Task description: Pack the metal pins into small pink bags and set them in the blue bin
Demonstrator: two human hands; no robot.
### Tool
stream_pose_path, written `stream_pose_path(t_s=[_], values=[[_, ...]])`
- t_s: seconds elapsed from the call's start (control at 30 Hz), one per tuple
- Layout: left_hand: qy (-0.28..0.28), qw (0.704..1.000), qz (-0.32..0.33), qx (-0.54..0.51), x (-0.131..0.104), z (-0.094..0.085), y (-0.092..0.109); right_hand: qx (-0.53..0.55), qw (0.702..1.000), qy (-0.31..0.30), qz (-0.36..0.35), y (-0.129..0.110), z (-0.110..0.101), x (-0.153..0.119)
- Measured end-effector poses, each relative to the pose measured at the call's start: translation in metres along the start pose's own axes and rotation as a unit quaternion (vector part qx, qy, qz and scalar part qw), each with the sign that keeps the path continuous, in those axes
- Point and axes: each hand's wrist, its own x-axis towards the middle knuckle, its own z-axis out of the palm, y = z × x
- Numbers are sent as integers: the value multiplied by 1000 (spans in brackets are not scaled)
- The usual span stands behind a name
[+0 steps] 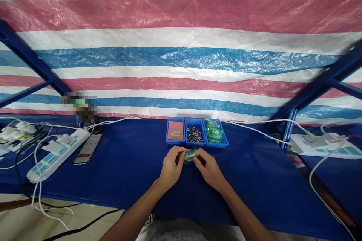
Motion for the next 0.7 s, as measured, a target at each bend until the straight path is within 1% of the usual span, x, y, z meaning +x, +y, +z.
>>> stream_pose_path(t_s=[0.17,0.3,0.7], values=[[-1,1000,-7,8,0,-1,0,19,1000,1,16,-3,0,0],[0,1000,-6,-3,1,-1,0,27,999,-10,29,-8,-1,0],[-8,1000,13,-22,-1,1,0,16,1000,-11,13,-7,-2,1]])
